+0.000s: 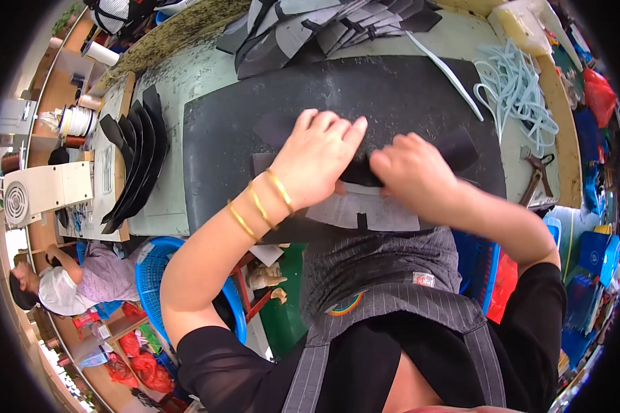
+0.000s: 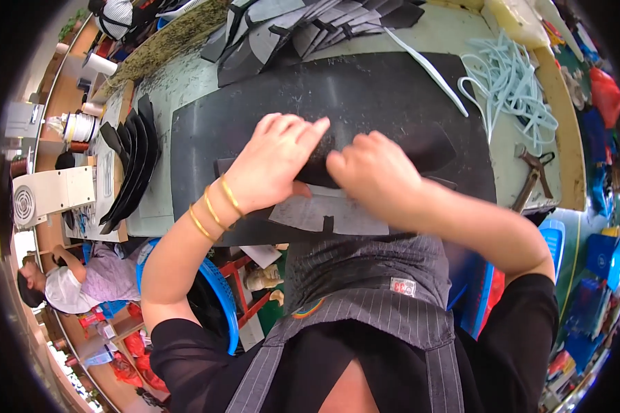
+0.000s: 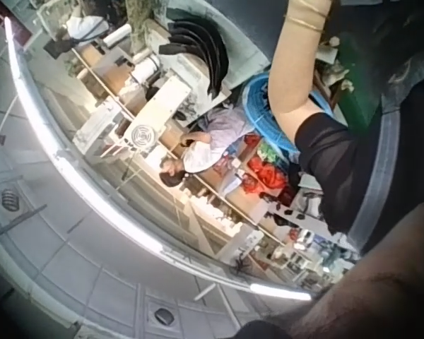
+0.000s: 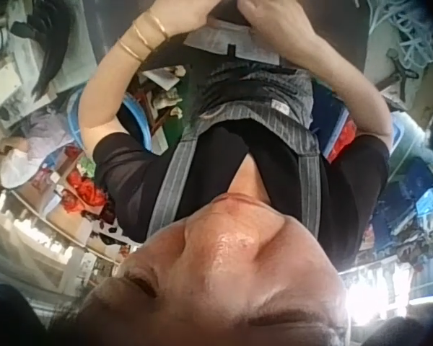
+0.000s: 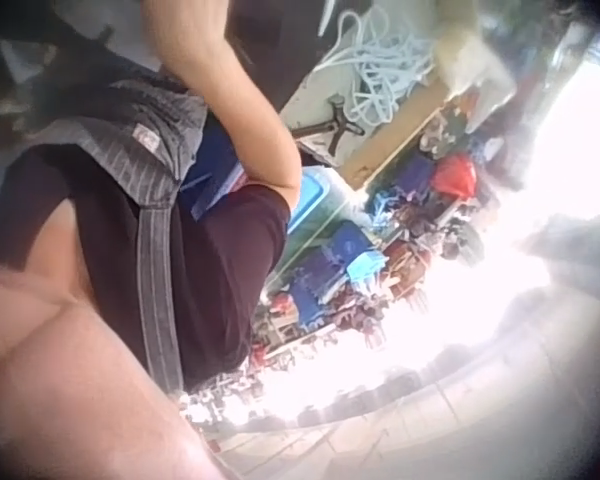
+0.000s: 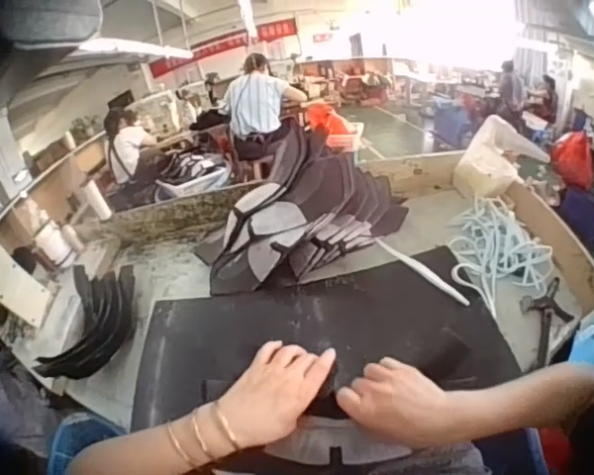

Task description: Applying adhesive strips and folding the edges of leather shoe upper components at a factory workbench.

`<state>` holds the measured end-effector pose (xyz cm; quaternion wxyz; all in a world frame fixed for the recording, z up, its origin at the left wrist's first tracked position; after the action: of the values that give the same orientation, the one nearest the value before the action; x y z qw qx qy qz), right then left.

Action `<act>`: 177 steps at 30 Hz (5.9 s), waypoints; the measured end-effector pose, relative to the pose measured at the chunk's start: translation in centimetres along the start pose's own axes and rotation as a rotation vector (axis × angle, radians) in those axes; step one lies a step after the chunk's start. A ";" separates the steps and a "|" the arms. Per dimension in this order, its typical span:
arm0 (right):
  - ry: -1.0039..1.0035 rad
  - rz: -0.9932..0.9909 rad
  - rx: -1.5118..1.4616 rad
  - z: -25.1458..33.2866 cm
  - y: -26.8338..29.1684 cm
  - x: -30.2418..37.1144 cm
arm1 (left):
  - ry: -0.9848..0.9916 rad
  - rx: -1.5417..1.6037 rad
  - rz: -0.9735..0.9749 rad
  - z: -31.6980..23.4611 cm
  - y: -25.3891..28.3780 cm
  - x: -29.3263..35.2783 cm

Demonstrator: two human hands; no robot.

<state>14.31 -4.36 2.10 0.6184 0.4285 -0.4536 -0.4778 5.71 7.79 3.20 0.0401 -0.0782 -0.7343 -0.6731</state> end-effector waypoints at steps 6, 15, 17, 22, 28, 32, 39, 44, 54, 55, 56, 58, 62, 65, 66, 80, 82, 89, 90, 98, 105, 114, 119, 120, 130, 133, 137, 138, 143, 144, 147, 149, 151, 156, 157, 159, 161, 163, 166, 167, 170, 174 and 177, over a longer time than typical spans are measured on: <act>-0.004 -0.208 0.155 4.0 -1.9 3.0 | -0.158 -0.092 0.018 -2.5 -0.6 0.9; 0.081 -0.310 -0.011 2.0 -1.6 3.4 | -0.002 -0.092 -0.314 -5.1 -3.7 5.5; 0.118 -0.316 0.028 2.2 -1.9 3.0 | 0.012 -0.097 -0.303 -5.3 -3.8 5.5; 0.145 -0.115 0.342 4.3 -2.1 2.2 | 0.015 -0.139 -0.165 -5.4 -3.1 4.6; 0.075 -0.118 0.056 3.9 -2.4 3.4 | 0.093 0.003 -0.004 -7.0 -3.3 5.3; 0.178 -0.195 -0.254 3.0 -2.6 3.6 | 0.046 0.531 -0.018 -4.8 -3.8 5.6; 0.198 0.003 -0.150 4.1 -1.8 3.1 | 0.011 0.666 0.014 -3.5 -4.6 4.8; 0.216 0.042 0.102 5.2 -2.3 3.9 | -0.174 0.271 0.042 -5.8 -3.1 5.2; 0.008 -0.300 0.210 0.9 -3.8 9.3 | -0.058 0.085 -0.161 -11.1 -4.5 2.1; -0.004 -0.401 0.186 -0.7 -3.5 10.5 | -0.072 0.112 -0.142 -11.0 -4.5 1.6; -0.126 -0.438 0.151 -2.5 -2.4 11.2 | -0.039 0.207 -0.159 -10.8 -4.3 1.2; -0.395 -0.569 -0.061 -5.7 -0.5 11.9 | 0.014 0.322 -0.200 -10.5 -3.5 0.1; -0.301 -0.295 -0.467 -7.7 -1.3 11.1 | 0.081 0.379 -0.156 -11.5 -3.9 -1.4; -0.167 -0.238 -0.540 -7.5 -1.7 10.7 | 0.071 0.446 -0.211 -12.0 -4.3 -2.8; -0.186 -0.191 -0.491 -7.7 -2.1 10.5 | 0.063 0.491 -0.222 -11.9 -4.3 -3.1; -0.015 -0.497 -0.233 -1.2 -3.6 11.9 | 0.306 1.002 -0.251 -8.7 -4.4 -4.1; -0.124 -0.397 -0.180 -0.6 -4.3 10.9 | 0.356 1.092 -0.203 -8.5 -4.3 -3.8; -0.231 -0.414 -0.206 -0.7 -5.2 11.7 | 0.272 1.038 -0.309 -9.3 -4.1 -3.7; -0.255 -0.407 -0.189 -1.1 -5.2 11.6 | 0.294 1.050 -0.240 -9.2 -4.3 -3.9; -0.241 -0.312 -0.151 -1.9 -5.6 11.0 | 0.034 0.734 -0.359 -11.1 -3.8 -3.2; -0.514 -0.445 -1.705 -8.6 -5.4 11.6 | -0.040 0.038 -0.308 -14.3 -5.6 -2.9; -0.469 -0.461 -0.658 -8.4 -4.2 10.3 | 0.040 0.210 -0.175 -14.4 -5.7 -4.5; -0.254 -0.525 -0.169 -5.9 -2.0 10.4 | 0.102 0.172 -0.128 -14.4 -6.0 -4.4; -0.109 -0.438 -0.249 -4.5 -2.4 9.9 | -0.007 0.143 -0.133 -14.2 -6.5 -3.2; 0.251 -0.235 -0.460 3.1 -0.1 4.1 | -0.039 0.445 -0.278 -9.2 -5.1 5.5; 0.217 -0.090 -0.395 5.2 -2.2 1.6 | -0.025 0.611 -0.307 -8.2 -5.4 7.2; 0.128 -0.129 -0.163 6.4 -2.3 1.1 | 0.278 0.009 -0.033 -3.0 0.1 11.1; 0.089 -0.088 -0.142 6.8 -2.5 0.8 | 0.279 0.150 0.025 -1.1 -0.2 11.9; -0.005 -0.091 0.020 8.5 -3.6 -1.6 | 0.311 0.854 -0.228 1.8 -3.0 11.8; -0.023 -0.088 0.064 8.7 -3.7 -1.9 | 0.342 0.728 -0.350 1.4 -3.6 11.7; -0.006 -0.161 0.061 8.7 -3.4 -2.9 | 0.402 0.593 -0.572 1.6 -5.7 11.6; 0.023 -0.224 0.004 8.2 -3.5 -3.2 | 0.421 0.598 -0.607 1.9 -6.7 11.5; 0.107 -0.249 0.106 8.6 -3.9 -3.1 | 0.384 0.555 -0.617 1.6 -6.9 11.6; 0.051 -0.101 0.270 10.2 -5.4 -2.8 | 0.138 0.144 -0.481 3.2 -5.8 11.9; 0.052 -0.108 0.270 10.2 -5.0 -3.0 | 0.036 0.193 -0.435 3.8 -5.6 11.8; -0.020 -0.059 -0.044 9.1 -4.1 -3.6 | -0.066 0.231 -0.382 4.0 -5.1 11.7; -0.016 -0.063 -0.072 8.6 -4.4 -3.8 | -0.061 0.140 -0.359 3.9 -4.5 11.5; 0.060 0.014 0.013 9.0 -5.3 -3.9 | -0.049 0.138 -0.350 3.7 -4.9 11.7; 0.086 -0.022 0.028 8.9 -5.5 -4.0 | 0.152 0.509 -0.336 5.4 -5.6 11.8; 0.087 -0.033 0.029 8.9 -5.3 -4.3 | 0.151 0.498 -0.335 5.6 -5.8 11.7; 0.071 -0.060 -0.107 8.9 -4.9 -4.5 | 0.163 0.617 -0.279 5.9 -6.3 11.5; 0.099 -0.037 -0.030 9.2 -5.0 -5.0 | 0.120 0.622 -0.261 7.0 -6.1 11.5; 0.090 -0.036 0.007 9.2 -5.2 -5.4 | -0.026 0.308 -0.293 6.9 -4.4 11.5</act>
<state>3.65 -0.84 -1.69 0.6279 0.4600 -0.4191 -0.4675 -6.07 14.96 0.17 -0.0562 0.0281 -0.8323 -0.5507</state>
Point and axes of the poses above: each hand's wrist, its own x-axis away from the middle knuckle, its own y-axis out of the back of the hand, z = x × y, the point moved 5 cm from there along -x, towards the middle knuckle, and after that the axes turned 14 degrees about z, right-handed, at the moved point
